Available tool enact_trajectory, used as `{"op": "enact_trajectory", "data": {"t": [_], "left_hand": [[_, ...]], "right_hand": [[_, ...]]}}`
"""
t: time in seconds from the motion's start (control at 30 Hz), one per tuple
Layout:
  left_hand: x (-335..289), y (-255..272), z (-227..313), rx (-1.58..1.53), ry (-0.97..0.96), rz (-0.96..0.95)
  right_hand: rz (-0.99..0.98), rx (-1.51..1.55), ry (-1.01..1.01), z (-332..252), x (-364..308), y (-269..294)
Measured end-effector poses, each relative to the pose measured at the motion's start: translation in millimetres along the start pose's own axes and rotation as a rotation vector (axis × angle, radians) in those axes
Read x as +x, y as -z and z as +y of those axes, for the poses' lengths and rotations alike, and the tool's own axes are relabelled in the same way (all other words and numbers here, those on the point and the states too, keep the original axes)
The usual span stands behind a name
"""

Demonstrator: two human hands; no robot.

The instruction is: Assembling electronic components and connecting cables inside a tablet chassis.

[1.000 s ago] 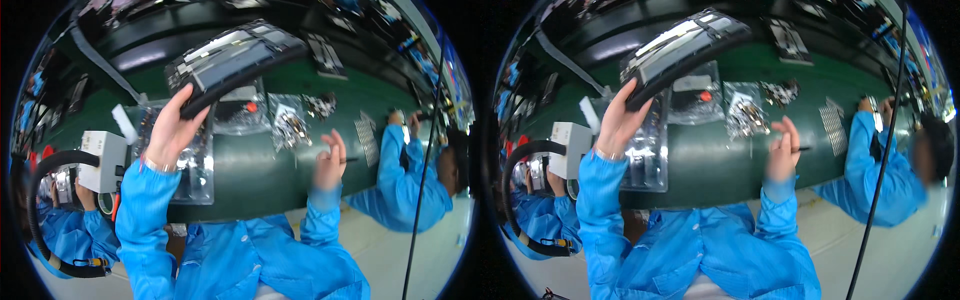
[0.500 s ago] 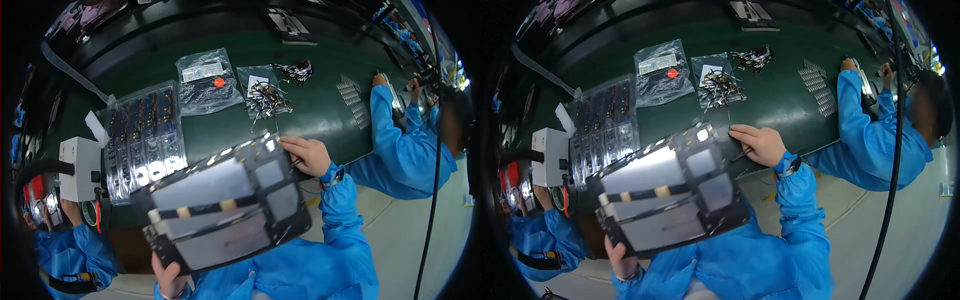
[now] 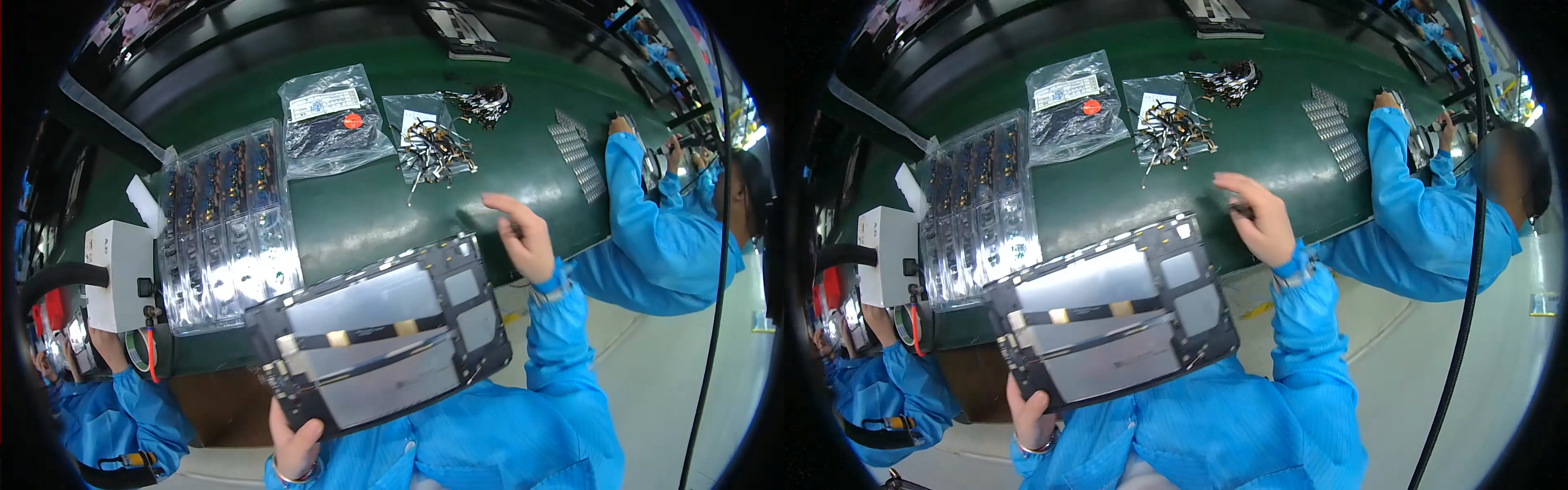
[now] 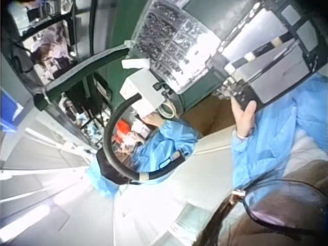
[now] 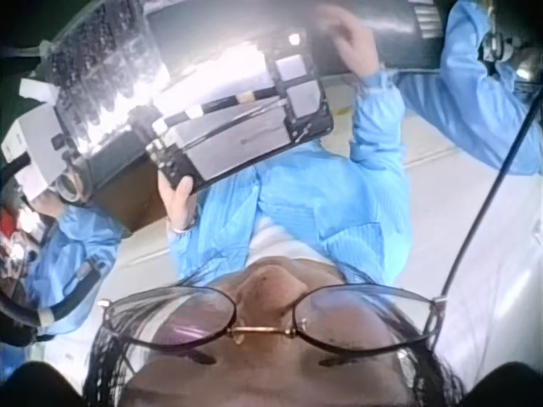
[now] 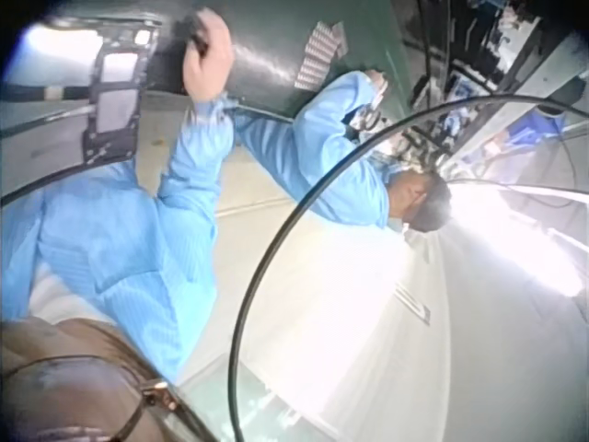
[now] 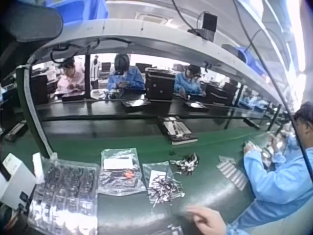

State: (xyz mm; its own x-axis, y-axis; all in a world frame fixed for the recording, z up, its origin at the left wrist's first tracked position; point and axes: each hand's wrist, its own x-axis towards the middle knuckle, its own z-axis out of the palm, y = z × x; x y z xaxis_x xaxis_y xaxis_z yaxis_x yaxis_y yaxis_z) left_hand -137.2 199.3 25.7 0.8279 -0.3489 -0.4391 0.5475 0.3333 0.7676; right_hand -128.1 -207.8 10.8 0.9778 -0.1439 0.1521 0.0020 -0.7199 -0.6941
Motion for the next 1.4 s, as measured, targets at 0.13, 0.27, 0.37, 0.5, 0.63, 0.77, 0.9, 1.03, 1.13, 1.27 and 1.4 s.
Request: {"op": "enact_trajectory", "data": {"t": [0.13,0.27,0.37,0.5,0.63,0.77,0.9,1.03,1.13,1.27,1.4], "left_hand": [[19,-21,-21,0.139,0.0,-0.117],[38,-56,-43,0.222,-0.261,-0.142],[55,-63,-29,0.68,-0.487,-0.245],[67,-54,-34,1.113,-0.513,-0.307],[62,-47,-21,1.389,-0.603,-0.242],[59,-57,-24,1.571,-0.628,-0.133],[54,-60,-18,1.572,-0.757,-0.223],[59,-84,21,1.526,-0.759,-0.426],[108,-106,33,1.617,-0.763,-0.161],[185,-118,24,1.781,-0.855,0.05],[215,-117,-4,1.721,-0.913,0.206]], "right_hand": [[-0.224,0.781,-0.554,-25,-44,16],[0.027,0.562,-0.455,-33,-53,2],[0.087,0.57,-0.516,-18,-50,0],[0.121,0.396,-0.453,-19,-38,-8],[0.163,0.334,-0.401,-20,-39,-32],[0.145,-0.068,-0.23,-34,-29,-31],[0.392,0.24,-0.122,-66,-21,-2],[0.04,0.432,-0.021,-103,19,3],[-0.046,0.518,-0.126,-112,83,-31],[-0.124,0.525,-0.123,-76,132,-75],[-0.017,0.382,0.018,-54,144,-100]]}}
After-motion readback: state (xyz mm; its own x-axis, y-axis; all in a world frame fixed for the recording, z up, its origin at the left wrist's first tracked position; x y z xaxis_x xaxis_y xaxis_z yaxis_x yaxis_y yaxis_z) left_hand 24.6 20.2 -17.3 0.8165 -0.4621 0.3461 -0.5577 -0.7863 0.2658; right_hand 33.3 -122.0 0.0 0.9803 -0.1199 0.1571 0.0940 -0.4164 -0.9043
